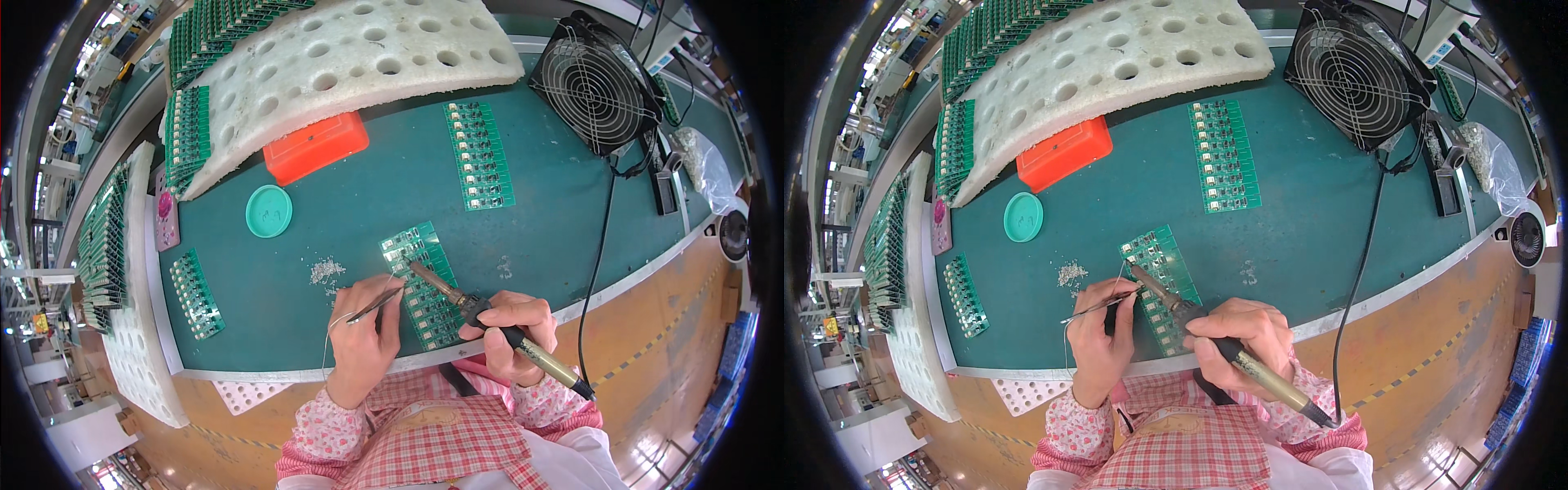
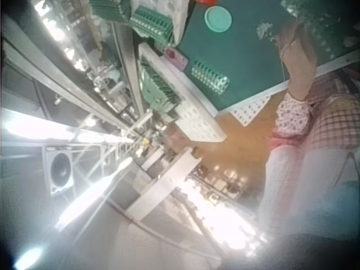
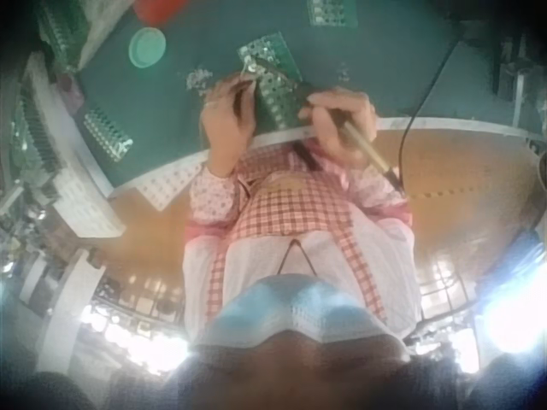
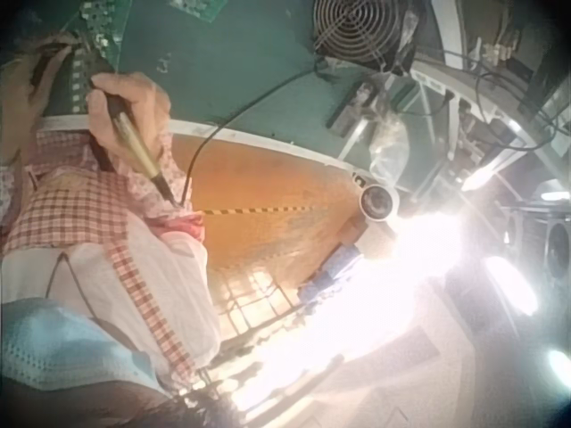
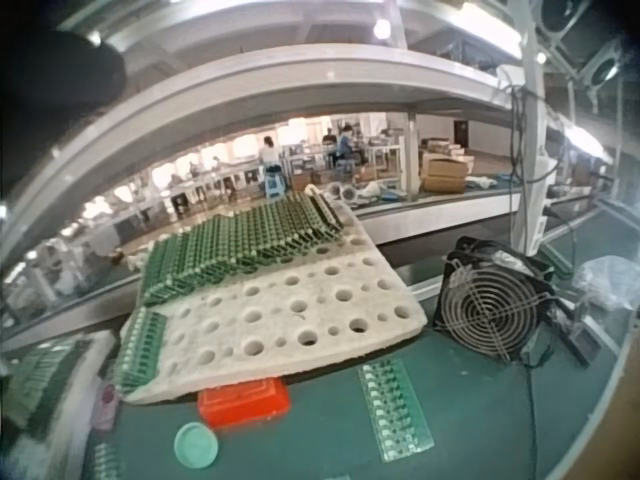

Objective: The person solders electronic components onto circuit boards using a soldering iron and solder wire.

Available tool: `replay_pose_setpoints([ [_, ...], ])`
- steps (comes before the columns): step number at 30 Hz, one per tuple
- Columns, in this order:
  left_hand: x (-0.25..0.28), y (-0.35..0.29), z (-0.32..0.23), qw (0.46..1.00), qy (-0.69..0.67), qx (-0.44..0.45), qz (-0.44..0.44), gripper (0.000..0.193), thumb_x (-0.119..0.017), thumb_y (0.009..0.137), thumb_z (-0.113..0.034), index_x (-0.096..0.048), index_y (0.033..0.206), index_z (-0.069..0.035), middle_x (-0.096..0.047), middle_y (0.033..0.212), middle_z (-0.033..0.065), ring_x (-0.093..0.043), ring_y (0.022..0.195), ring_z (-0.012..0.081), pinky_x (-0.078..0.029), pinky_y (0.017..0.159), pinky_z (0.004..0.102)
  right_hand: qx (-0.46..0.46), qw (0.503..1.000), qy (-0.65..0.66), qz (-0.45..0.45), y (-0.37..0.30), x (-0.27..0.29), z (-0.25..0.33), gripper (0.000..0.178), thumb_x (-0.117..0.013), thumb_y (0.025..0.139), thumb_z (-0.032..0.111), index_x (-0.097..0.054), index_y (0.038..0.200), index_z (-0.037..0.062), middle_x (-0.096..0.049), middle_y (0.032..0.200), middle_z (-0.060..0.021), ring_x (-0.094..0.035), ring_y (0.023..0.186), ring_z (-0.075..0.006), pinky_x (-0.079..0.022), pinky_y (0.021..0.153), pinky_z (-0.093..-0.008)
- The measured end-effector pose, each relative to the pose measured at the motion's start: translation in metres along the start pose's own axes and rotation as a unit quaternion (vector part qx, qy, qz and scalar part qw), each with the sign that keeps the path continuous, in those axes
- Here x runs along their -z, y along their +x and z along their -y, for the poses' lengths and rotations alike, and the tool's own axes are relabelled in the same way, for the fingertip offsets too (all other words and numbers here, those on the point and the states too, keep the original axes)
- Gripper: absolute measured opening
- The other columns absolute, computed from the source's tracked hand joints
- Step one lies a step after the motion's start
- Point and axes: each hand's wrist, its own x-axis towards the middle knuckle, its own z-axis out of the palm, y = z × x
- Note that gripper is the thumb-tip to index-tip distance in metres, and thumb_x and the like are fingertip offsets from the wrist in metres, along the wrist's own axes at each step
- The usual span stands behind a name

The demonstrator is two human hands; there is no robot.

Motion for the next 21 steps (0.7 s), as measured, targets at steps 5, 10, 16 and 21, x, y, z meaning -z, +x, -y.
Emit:
replay_pose_setpoints([
  [5, 0.001, 0.0, -0.001, 1.0, 0.006, 0.004, 0.004, 0.022, -0.07, 0.082, 0.008, -0.069, 0.102, -0.001, -0.072, 0.101, 0.0113, -0.067, 0.087, 0.0276, -0.05, 0.078, 0.0347, 0.001, 1.0, 0.003, 0.008, 0.003, -0.001, -0.001, 0.025, -0.072, 0.082, -0.003, -0.06, 0.104, -0.0003, -0.071, 0.069, -0.0074, -0.068, 0.058, -0.0195, -0.053, 0.052, -0.0314],
  [10, 0.001, 0.001, -0.003, 1.0, 0.008, 0.005, 0.007, 0.02, -0.07, 0.083, 0.008, -0.068, 0.101, 0.0, -0.072, 0.101, 0.0116, -0.068, 0.089, 0.0274, -0.052, 0.078, 0.034, -0.002, 1.0, 0.002, 0.004, 0.001, 0.0, 0.0, 0.024, -0.072, 0.082, -0.003, -0.06, 0.103, 0.0, -0.071, 0.068, -0.0072, -0.068, 0.057, -0.0189, -0.053, 0.052, -0.031],
  [16, 0.002, 0.001, -0.002, 1.0, 0.011, 0.0, 0.005, 0.02, -0.07, 0.083, 0.008, -0.068, 0.1, 0.0, -0.072, 0.101, 0.0118, -0.068, 0.088, 0.0283, -0.051, 0.078, 0.0351, -0.05, 0.999, -0.002, -0.009, -0.014, 0.003, 0.005, 0.02, -0.07, 0.085, 0.0, -0.06, 0.102, 0.0008, -0.069, 0.065, -0.0058, -0.066, 0.055, -0.0167, -0.05, 0.049, -0.0295],
  [21, 0.001, -0.001, 0.001, 1.0, 0.002, -0.017, 0.0, 0.017, -0.07, 0.083, 0.009, -0.067, 0.098, 0.001, -0.073, 0.101, 0.0122, -0.068, 0.09, 0.0293, -0.051, 0.078, 0.0361, -0.119, 0.991, -0.051, 0.024, -0.019, 0.004, 0.011, 0.018, -0.07, 0.084, 0.0, -0.061, 0.099, 0.0028, -0.065, 0.061, -0.0042, -0.062, 0.051, -0.0159, -0.049, 0.05, -0.0309],
])
